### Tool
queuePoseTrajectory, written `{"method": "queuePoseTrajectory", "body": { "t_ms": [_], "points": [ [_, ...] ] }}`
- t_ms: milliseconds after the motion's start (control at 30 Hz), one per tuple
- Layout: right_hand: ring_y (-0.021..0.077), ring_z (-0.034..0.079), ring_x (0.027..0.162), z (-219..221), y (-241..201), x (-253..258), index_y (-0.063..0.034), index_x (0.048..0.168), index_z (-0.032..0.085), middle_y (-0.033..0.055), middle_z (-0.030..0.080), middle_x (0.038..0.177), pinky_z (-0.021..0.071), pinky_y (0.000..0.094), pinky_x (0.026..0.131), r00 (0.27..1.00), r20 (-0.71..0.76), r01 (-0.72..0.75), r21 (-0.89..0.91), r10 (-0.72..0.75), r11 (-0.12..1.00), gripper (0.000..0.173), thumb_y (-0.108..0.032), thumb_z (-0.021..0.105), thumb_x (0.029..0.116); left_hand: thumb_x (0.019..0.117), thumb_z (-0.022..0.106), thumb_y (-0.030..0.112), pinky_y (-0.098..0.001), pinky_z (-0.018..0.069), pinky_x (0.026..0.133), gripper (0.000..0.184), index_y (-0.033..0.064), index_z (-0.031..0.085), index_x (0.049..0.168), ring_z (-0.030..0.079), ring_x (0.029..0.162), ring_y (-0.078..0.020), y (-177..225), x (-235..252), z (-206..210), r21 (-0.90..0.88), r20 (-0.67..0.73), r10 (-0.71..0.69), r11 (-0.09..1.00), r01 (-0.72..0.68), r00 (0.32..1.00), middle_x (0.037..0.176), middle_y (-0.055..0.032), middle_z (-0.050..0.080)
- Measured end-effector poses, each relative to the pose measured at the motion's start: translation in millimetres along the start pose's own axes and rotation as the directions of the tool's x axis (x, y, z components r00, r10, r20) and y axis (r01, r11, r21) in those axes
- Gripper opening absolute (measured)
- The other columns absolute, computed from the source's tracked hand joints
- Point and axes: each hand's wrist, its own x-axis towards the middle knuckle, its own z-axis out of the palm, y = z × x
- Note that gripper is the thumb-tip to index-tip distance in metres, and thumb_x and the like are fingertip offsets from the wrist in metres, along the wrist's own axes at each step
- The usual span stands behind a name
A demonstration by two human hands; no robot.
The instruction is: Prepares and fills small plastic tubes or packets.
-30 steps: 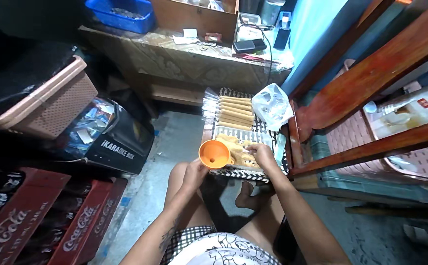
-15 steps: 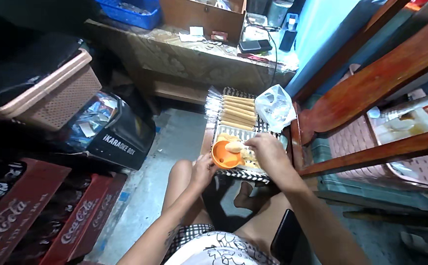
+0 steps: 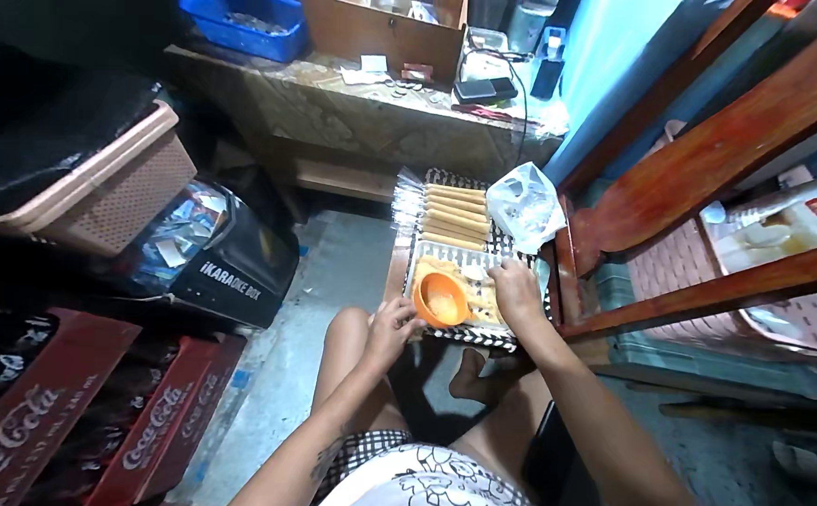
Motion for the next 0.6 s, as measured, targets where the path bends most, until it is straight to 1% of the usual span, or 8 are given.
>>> {"method": "queuePoseTrajectory", "body": {
  "t_ms": [100,167,233,300,367,433,533,600],
  "points": [
    [0.0467,0.061,0.116,20,14,1,0.0031,0.111,0.074,0.0277,0.067,0.115,0.0493,0.0604,0.099,0.998,0.010,-0.062,0.097,0.061,0.993,0.024,0.006,0.054,0.0986,0.0941,0.070,0.017,-0.0471,0.0429,0.103,0.018,0.0015,0.078,0.101,0.058,0.118,-0.0272,-5,-2,1,-0.081,-0.020,-0.032,0.996,0.030,0.999,0.119,-0.0132,0.069],
    [0.0469,0.061,0.117,25,16,2,0.0036,0.112,0.074,0.0284,0.067,0.116,0.0489,0.0604,0.100,0.995,0.032,-0.095,0.096,0.092,0.991,0.024,0.006,0.054,0.0988,0.0914,0.072,0.015,-0.0435,0.0421,0.103,0.015,0.0033,0.078,0.098,0.056,0.118,-0.0245,-8,-2,5,-0.153,-0.066,-0.049,0.988,0.039,0.997,0.116,-0.0114,0.068],
    [0.0484,0.059,0.119,27,18,1,0.0049,0.112,0.073,0.0293,0.065,0.121,0.0479,0.0626,0.100,0.988,0.076,-0.140,0.078,0.135,0.987,0.023,0.008,0.056,0.0957,0.0887,0.074,0.012,-0.0424,0.0411,0.103,0.012,0.0030,0.078,0.094,0.054,0.116,-0.0242,-3,-4,11,-0.173,-0.128,-0.058,0.984,0.035,0.990,0.113,-0.0114,0.067],
    [0.0506,0.059,0.117,29,19,-2,0.0077,0.109,0.071,0.0312,0.063,0.120,0.0479,0.0652,0.097,0.986,0.072,-0.153,0.069,0.148,0.986,0.020,0.010,0.060,0.0924,0.0871,0.075,0.009,-0.0404,0.0426,0.099,0.011,0.0006,0.077,0.093,0.055,0.111,-0.0229,3,-5,15,-0.179,-0.191,-0.051,0.984,0.016,0.980,0.107,-0.0116,0.067],
    [0.0501,0.059,0.117,31,19,-3,0.0081,0.110,0.070,0.0313,0.063,0.121,0.0483,0.0643,0.097,0.978,0.094,-0.193,0.063,0.187,0.979,0.020,0.009,0.059,0.0942,0.0875,0.074,0.006,-0.0363,0.0449,0.096,0.011,0.0005,0.076,0.096,0.058,0.106,-0.0182,5,-6,16,-0.213,-0.211,-0.052,0.977,0.006,0.976,0.104,-0.0095,0.068],
    [0.0493,0.058,0.120,33,17,-3,0.0064,0.112,0.071,0.0312,0.062,0.122,0.0476,0.0632,0.100,0.962,0.160,-0.237,0.107,0.219,0.965,0.022,0.008,0.057,0.0955,0.0881,0.073,0.005,-0.0343,0.0469,0.096,0.011,0.0006,0.075,0.097,0.060,0.104,-0.0155,4,-5,16,-0.263,-0.206,-0.055,0.965,-0.001,0.977,0.102,-0.0082,0.070],
    [0.0480,0.060,0.119,39,10,-4,0.0031,0.116,0.072,0.0305,0.065,0.120,0.0476,0.0613,0.102,0.944,0.287,-0.225,0.203,0.162,0.953,0.025,0.007,0.058,0.0956,0.0863,0.073,0.002,-0.0340,0.0468,0.097,0.009,-0.0004,0.074,0.095,0.061,0.105,-0.0148,4,-4,14,-0.291,-0.207,-0.046,0.956,-0.017,0.977,0.101,-0.0083,0.070],
    [0.0454,0.063,0.116,43,4,-2,0.0011,0.117,0.073,0.0282,0.068,0.118,0.0486,0.0601,0.102,0.933,0.343,-0.209,0.261,0.112,0.943,0.025,0.004,0.056,0.0984,0.0842,0.073,0.000,-0.0315,0.0477,0.096,0.010,-0.0007,0.074,0.094,0.061,0.105,-0.0135,5,-3,15,-0.309,-0.211,-0.054,0.951,-0.014,0.976,0.101,-0.0087,0.069]
  ]
}}
